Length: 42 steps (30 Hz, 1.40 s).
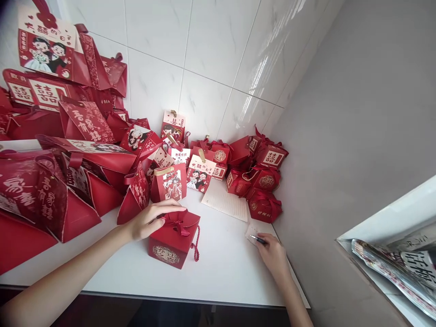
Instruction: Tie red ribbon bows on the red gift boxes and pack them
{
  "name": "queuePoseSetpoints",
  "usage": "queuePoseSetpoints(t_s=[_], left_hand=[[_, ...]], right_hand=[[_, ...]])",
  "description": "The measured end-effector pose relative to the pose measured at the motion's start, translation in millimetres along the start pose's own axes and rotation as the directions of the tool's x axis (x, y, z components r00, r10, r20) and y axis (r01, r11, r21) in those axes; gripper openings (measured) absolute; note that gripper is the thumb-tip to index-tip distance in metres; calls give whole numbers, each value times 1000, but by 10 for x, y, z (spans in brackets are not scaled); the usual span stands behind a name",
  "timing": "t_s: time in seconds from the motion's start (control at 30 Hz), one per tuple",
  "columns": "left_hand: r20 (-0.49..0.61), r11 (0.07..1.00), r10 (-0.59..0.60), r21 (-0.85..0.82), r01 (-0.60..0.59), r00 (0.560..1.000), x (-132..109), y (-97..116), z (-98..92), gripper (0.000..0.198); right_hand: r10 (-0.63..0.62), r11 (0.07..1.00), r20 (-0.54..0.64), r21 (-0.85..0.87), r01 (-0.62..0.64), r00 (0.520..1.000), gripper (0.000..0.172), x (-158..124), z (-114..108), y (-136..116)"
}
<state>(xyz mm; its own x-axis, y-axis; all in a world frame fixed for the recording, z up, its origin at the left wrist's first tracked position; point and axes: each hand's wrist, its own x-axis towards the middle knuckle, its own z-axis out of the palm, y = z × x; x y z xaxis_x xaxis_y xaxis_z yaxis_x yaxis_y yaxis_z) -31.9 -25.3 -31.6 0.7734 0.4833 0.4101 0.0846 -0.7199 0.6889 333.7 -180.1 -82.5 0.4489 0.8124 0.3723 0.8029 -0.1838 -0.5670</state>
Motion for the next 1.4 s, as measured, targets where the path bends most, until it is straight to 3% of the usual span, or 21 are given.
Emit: queuePoseSetpoints(t_s=[0.1,0.3,0.43,0.63,0.73,0.83,1.0,1.13,1.27,1.33,1.4], left_hand=[[1,1000,6,0,-6,1000,2,-1,3,50],[-18,999,32,-19,-33,999,-3,5,5,50],[-32,1000,27,-13,-27,999,-22,30,5,50],[-33,1000,16,-7,-16,999,-23,8,35,50],[-56,999,35,-7,-36,998,-24,-19,49,49],[-51,999,33,-18,-34,998,-24,-34,47,49],[-45,999,31,-38,-33,999,-12,-30,35,49],[-38,999,35,-30,-36,999,-1,-33,33,49],[-26,999,45,-10,-45,999,4,-44,25,48],[-26,998,55,-7,-55,998,6,-45,20,48],[-28,998,64,-5,-64,998,9,-41,16,48]], right_hand=[[-82,994,-41,-76,79,996,33,129,-15,-138],[-292,948,159,-84,308,943,19,587,395,-548],[-362,919,238,-68,388,901,16,770,580,-618],[-397,897,294,-75,435,870,12,773,600,-675],[-358,910,249,-124,396,900,11,798,535,-789],[-262,938,118,-204,281,958,13,917,364,-963],[-30,958,-32,-285,19,999,21,1103,-255,-1252],[102,943,-32,-316,-106,994,16,928,-707,-1524],[106,909,-38,-402,-112,994,18,517,-639,-1879],[85,940,123,-340,-39,989,27,339,-491,-1966],[76,978,192,-207,-36,979,33,212,-373,-1925]])
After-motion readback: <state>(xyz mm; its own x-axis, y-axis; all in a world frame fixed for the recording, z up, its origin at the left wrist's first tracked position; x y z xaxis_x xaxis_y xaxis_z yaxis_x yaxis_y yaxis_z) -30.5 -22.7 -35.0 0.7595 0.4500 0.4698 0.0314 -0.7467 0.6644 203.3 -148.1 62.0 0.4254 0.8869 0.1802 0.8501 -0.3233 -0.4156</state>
